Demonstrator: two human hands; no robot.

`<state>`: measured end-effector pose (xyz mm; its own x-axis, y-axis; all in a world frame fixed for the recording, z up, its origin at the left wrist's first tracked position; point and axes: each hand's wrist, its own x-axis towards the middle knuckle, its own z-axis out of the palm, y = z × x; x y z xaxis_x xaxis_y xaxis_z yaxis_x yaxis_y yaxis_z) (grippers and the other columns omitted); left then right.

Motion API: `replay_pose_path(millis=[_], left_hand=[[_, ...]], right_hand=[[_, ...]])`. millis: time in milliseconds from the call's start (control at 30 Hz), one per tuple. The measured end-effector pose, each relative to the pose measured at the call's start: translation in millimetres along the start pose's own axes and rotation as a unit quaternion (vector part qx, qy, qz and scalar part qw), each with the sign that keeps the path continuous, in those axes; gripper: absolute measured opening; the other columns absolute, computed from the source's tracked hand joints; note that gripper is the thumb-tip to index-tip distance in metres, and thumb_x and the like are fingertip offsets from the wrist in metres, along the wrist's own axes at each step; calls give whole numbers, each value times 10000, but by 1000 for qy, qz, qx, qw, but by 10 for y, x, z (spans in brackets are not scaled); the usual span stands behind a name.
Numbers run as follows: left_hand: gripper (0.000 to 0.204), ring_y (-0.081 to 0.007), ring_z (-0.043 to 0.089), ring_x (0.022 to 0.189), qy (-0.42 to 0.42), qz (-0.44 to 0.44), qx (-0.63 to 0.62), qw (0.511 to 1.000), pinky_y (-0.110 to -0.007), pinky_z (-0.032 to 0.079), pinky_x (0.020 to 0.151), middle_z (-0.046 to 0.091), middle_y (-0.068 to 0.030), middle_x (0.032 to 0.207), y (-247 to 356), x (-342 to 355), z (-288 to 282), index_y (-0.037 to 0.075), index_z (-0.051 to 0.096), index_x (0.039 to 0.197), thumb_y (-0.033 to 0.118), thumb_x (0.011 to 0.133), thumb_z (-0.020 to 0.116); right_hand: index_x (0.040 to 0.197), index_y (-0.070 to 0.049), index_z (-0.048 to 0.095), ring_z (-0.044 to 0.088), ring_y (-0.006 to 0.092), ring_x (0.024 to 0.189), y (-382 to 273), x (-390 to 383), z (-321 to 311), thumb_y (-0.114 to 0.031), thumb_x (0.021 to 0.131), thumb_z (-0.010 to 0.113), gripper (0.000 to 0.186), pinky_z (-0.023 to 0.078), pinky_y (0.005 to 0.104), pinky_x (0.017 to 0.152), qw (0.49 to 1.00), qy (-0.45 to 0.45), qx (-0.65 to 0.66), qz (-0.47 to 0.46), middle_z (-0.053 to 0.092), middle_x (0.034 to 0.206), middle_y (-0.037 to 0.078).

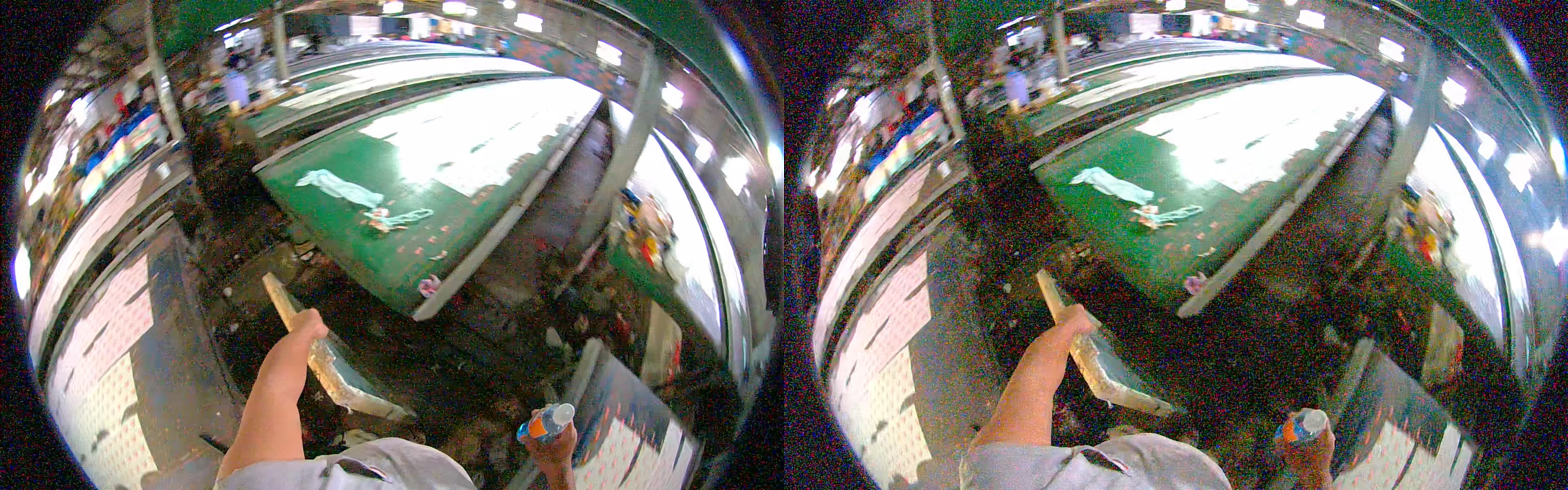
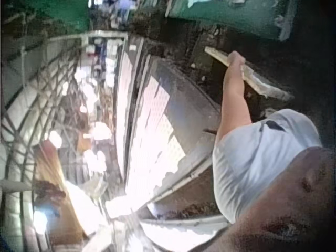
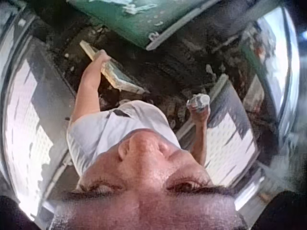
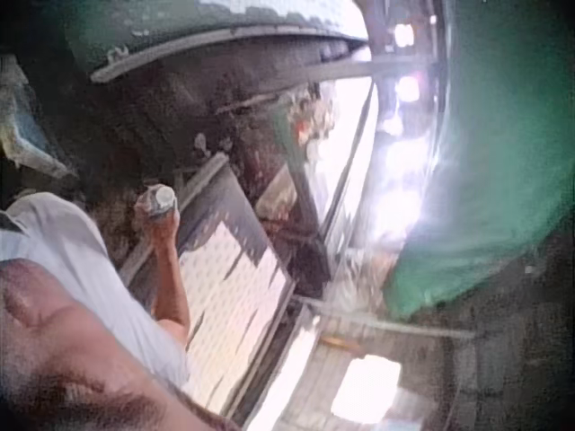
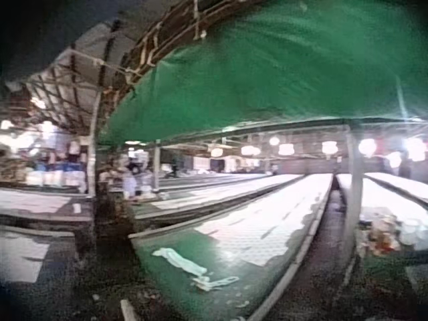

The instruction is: The person wipes a large rectangular printing screen with a white cloth, repeatedly rubbing the surface and flipping the screen to clean both sides. The person then carries the screen and a bottle through a workshop area.

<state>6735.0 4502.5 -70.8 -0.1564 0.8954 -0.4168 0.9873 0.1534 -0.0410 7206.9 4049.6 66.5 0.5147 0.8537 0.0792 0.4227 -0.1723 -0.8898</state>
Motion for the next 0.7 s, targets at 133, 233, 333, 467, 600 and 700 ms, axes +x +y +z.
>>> replay_pose_path(millis=[133, 233, 333, 467, 600, 700], left_hand=[[394, -338, 772, 1156, 40, -58, -50, 996, -442, 626, 944, 798, -161, 1243, -365, 116, -391, 76, 830, 1147, 244, 790, 845], [369, -348, 790, 1094, 68, -87, -81, 991, -446, 635, 899, 817, -164, 1158, -558, 402, -481, 62, 840, 1088, 230, 759, 854], [344, -347, 803, 1042, 82, -95, -91, 988, -453, 640, 861, 824, -187, 1071, -781, 702, -485, 40, 844, 1023, 219, 730, 859], [332, -342, 800, 1059, 78, -116, -93, 986, -450, 641, 875, 822, -170, 1112, -1095, 1153, -538, 52, 842, 1060, 219, 773, 842], [347, -341, 791, 1092, 87, -152, -110, 978, -462, 642, 895, 817, -150, 1135, -1316, 1310, -843, 53, 827, 1096, 229, 797, 828], [369, -342, 785, 1108, 99, -167, -79, 978, -468, 641, 905, 813, -144, 1154, -1517, 1529, -1046, 63, 815, 1132, 232, 804, 826]], right_hand=[[1261, -52, 630, 748, 196, 1043, -239, 873, 420, -192, 687, 1017, 706, 612, 381, 958, 992, -114, 43, -16, 771, 1132, 71], [1269, -75, 638, 757, 224, 1050, -461, 1372, 878, -270, 728, 1018, 689, 624, 414, 963, 980, -188, 67, -10, 767, 1132, 53], [1270, -74, 650, 761, 267, 1062, -761, 1849, 1383, -314, 772, 989, 649, 621, 460, 978, 966, -245, 10, -78, 766, 1150, 51], [1295, -38, 628, 759, 200, 1097, -955, 2390, 1922, -224, 700, 1023, 738, 603, 393, 1005, 946, -290, -7, -145, 789, 1181, 85], [1284, -50, 651, 759, 187, 1104, -1091, 2759, 2374, -256, 704, 1015, 715, 599, 381, 1006, 939, -291, -97, -153, 789, 1180, 66], [1276, -50, 660, 757, 185, 1094, -1035, 3056, 2680, -258, 693, 1019, 715, 594, 380, 1009, 935, -308, -71, -161, 789, 1167, 54]])
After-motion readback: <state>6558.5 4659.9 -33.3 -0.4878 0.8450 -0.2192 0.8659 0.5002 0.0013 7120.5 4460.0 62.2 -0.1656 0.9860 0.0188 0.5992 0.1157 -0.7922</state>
